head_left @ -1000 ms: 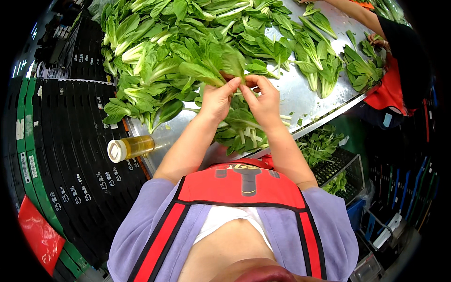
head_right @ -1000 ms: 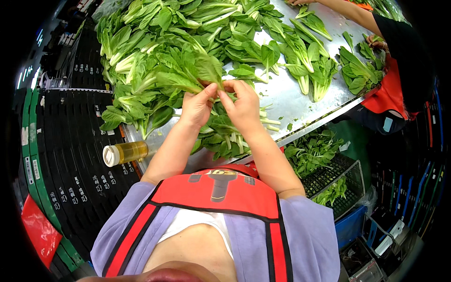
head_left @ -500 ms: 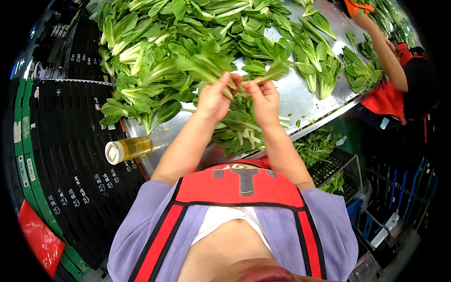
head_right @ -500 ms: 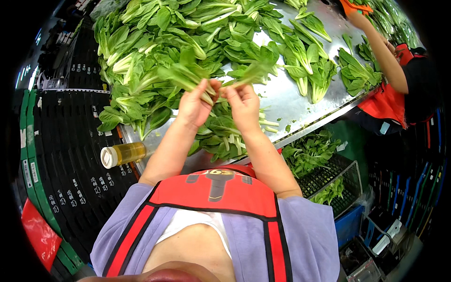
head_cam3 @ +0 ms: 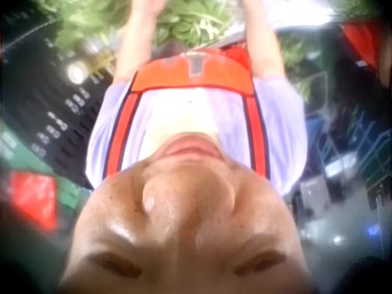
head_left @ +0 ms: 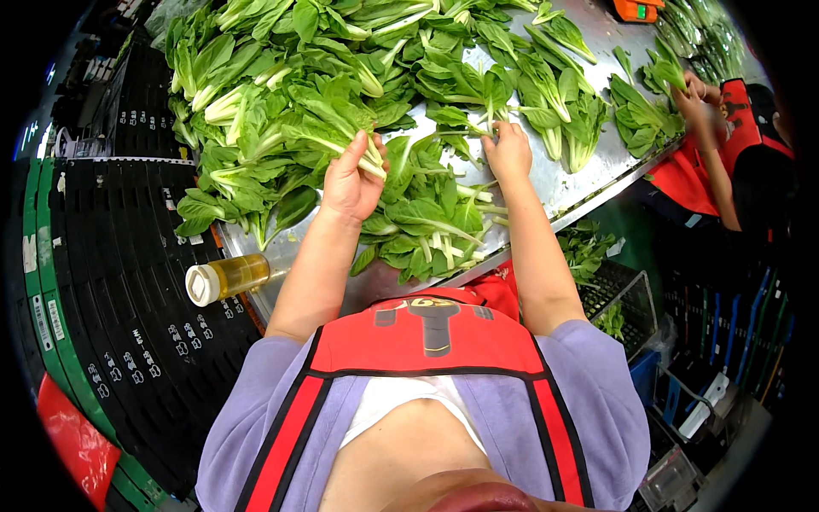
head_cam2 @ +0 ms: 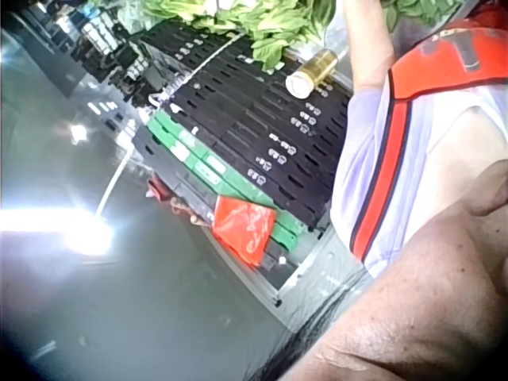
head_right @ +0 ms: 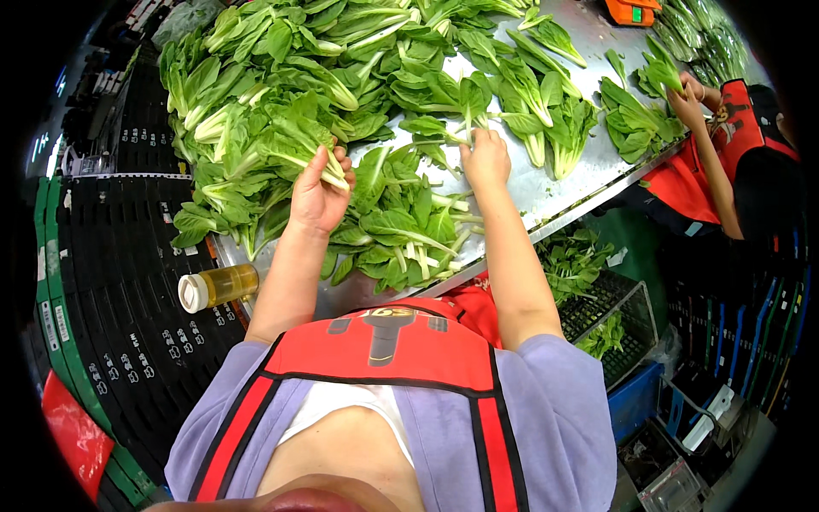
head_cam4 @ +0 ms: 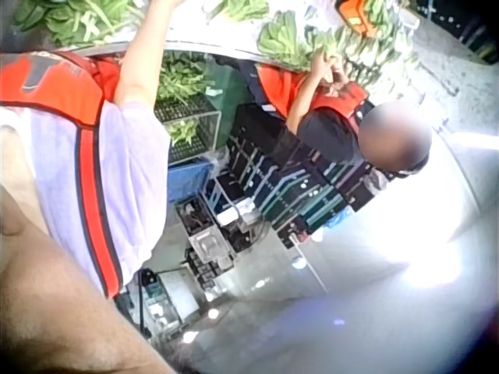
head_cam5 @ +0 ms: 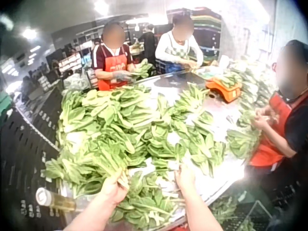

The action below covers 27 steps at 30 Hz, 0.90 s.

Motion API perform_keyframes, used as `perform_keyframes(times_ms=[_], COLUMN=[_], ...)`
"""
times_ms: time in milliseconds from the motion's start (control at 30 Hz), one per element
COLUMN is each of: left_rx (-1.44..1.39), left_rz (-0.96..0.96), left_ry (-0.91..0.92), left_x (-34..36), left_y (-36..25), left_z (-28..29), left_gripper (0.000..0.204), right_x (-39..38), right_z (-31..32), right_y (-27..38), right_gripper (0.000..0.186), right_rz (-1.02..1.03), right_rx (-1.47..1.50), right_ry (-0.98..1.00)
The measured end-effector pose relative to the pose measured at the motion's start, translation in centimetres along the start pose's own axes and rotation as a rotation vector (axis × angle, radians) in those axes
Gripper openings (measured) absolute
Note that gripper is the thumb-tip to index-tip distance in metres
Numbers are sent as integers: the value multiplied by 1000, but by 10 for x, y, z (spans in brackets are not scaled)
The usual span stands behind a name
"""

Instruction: The person stands at a metal table and sorts through a large pile of leafy green vegetables. They pick up bunches, separate the leaves, and place the sorted vegetables into a pile on the table. Another person is visible in the background performing similar tasks.

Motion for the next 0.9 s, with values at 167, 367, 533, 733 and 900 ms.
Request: perform_keyframes(times_ms=[167, 367, 533, 733, 900], left_rx=[5, 181, 186, 267, 207], left_rz=[25, 34, 164, 36, 58], left_ry=[-15, -47, 37, 42, 82], left_x=[-4, -7, -6, -11, -7], left_y=[3, 8, 32, 27, 31], left_z=[-3, -3, -26, -54, -50], left_gripper=[17, 19, 32, 32, 32], right_x=[-11, -43, -55, -53, -57], right_z=[-26, 6, 16, 45, 58], right_y=[-47, 38, 89, 130, 144], right_gripper=[21, 21, 20, 19, 19], right_rz=[-434, -734, -548, -62, 72], right_rx=[513, 1485, 1468, 969, 796], right_ry=[203, 323, 377, 195, 126])
Point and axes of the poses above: each hand's wrist, its own x-axis towards the middle knuckle, its own z-axis out of the back of the hand, y = z × x, the point moved 7 cm from there along x, towards the middle knuckle, and after that the axes turned 9 degrees about x, right-handed, at the moved point
